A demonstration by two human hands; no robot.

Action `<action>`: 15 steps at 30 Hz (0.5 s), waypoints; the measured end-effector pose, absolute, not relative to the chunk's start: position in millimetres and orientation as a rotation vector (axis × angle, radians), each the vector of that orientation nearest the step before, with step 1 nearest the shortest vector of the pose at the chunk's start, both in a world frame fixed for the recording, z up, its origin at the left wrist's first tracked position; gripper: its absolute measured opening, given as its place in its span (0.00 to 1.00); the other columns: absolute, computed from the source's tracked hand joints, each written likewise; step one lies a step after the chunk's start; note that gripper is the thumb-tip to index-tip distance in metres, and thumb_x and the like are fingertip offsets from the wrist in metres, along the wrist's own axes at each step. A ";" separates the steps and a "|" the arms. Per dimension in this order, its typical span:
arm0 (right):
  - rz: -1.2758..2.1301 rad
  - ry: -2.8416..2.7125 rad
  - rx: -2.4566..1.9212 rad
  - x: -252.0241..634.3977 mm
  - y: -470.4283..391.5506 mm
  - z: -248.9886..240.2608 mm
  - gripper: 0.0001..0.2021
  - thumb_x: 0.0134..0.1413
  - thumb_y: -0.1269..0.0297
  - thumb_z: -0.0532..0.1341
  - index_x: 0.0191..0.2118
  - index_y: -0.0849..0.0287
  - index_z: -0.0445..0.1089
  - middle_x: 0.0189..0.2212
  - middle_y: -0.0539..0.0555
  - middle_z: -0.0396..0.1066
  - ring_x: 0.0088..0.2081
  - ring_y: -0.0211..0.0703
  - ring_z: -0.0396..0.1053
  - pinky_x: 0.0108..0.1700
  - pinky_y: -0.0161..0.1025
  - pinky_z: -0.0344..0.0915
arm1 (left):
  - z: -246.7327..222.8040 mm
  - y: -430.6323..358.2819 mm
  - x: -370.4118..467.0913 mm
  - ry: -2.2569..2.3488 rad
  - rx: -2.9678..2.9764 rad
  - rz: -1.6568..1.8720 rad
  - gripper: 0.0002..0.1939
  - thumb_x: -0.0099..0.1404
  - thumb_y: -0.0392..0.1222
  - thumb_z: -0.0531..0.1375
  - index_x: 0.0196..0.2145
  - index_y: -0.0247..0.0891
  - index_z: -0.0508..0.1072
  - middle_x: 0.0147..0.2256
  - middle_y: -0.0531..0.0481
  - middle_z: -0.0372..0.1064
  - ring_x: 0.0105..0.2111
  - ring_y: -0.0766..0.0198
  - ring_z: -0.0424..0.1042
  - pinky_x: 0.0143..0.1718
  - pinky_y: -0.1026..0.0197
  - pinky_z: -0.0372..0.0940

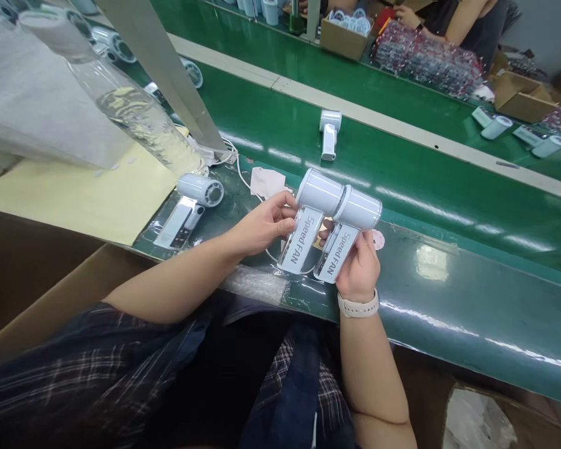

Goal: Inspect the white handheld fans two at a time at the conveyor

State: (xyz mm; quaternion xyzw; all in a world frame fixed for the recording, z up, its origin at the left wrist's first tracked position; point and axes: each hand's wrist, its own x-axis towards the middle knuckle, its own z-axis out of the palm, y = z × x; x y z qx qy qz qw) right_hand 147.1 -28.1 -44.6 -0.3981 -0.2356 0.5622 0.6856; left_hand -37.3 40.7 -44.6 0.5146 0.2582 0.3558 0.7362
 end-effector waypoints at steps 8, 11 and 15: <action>1.173 -0.634 -0.946 146.9 -26.4 -53.2 0.12 0.58 0.59 0.61 0.46 0.53 0.74 0.37 0.52 0.82 0.38 0.50 0.81 0.53 0.59 0.77 | -43.5 40.3 -37.5 0.668 1.205 0.817 0.25 0.64 0.60 0.67 0.40 0.40 0.61 0.32 0.53 0.74 0.34 0.65 0.76 0.35 0.63 0.70; 0.911 -0.910 -0.989 148.5 -30.8 -56.1 0.21 0.54 0.57 0.65 0.54 0.50 0.72 0.48 0.55 0.80 0.50 0.54 0.79 0.61 0.59 0.72 | -45.9 40.2 -38.9 0.646 1.421 0.953 0.24 0.61 0.52 0.70 0.45 0.40 0.64 0.41 0.46 0.78 0.43 0.59 0.79 0.45 0.56 0.73; 0.556 -1.385 -1.033 151.9 -37.4 -56.2 0.33 0.52 0.58 0.72 0.63 0.45 0.66 0.60 0.56 0.74 0.63 0.59 0.71 0.67 0.64 0.65 | -51.6 43.6 -41.4 0.637 1.939 1.394 0.18 0.65 0.49 0.69 0.45 0.40 0.70 0.51 0.42 0.78 0.60 0.51 0.73 0.60 0.46 0.69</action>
